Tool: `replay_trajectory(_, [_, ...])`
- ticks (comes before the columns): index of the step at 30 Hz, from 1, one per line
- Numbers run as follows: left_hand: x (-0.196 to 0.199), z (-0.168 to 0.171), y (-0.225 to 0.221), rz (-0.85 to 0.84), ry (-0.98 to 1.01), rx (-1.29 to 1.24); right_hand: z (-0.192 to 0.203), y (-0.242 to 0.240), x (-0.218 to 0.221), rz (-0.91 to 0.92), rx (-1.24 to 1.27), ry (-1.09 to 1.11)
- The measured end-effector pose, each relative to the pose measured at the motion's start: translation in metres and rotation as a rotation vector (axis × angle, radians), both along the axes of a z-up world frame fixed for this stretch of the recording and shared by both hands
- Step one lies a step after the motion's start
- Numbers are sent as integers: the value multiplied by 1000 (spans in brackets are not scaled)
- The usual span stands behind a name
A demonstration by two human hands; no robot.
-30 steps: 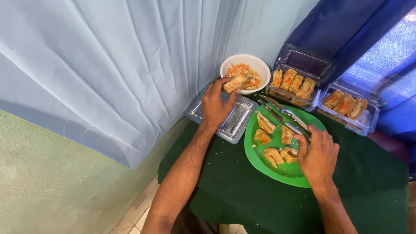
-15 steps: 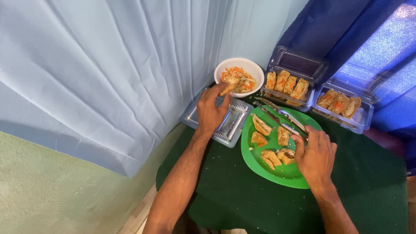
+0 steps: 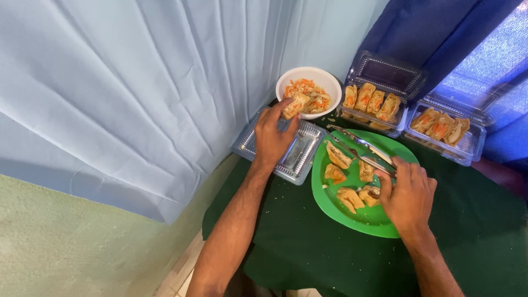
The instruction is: Stuffing fried tofu pockets with a vegetable salad mixture using metal tongs
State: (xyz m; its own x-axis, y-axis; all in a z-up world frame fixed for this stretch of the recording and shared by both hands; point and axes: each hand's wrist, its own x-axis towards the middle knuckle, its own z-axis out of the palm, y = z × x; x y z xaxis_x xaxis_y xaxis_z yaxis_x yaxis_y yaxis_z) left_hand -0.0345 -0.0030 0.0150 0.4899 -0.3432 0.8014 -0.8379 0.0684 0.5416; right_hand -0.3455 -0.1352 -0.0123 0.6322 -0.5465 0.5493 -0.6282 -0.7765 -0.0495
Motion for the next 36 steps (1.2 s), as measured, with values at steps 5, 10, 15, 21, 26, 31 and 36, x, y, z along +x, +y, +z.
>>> replay_trajectory(5, [-2,2,1,-28,-3,-20,0,1,0,1,13,-6])
replay_trajectory(10, [-3,5,2,-79,54,-29,1,0,1,-9,17,6])
replay_trajectory(15, [1,-1,0,-96,-31,-28,0,-1,-1,-22,41,29])
replay_trajectory(21, [2,-3,-2,-97,-42,-30,5,3,0,-13,54,25])
replay_trajectory(26, [6,-1,0,-79,-30,-31,6,2,1,-32,68,39])
replay_trajectory(31, [16,0,7,-16,1,-65,1,2,1,-27,35,20])
replay_trajectory(36, [23,0,10,8,10,-69,13,3,4,-18,-33,58])
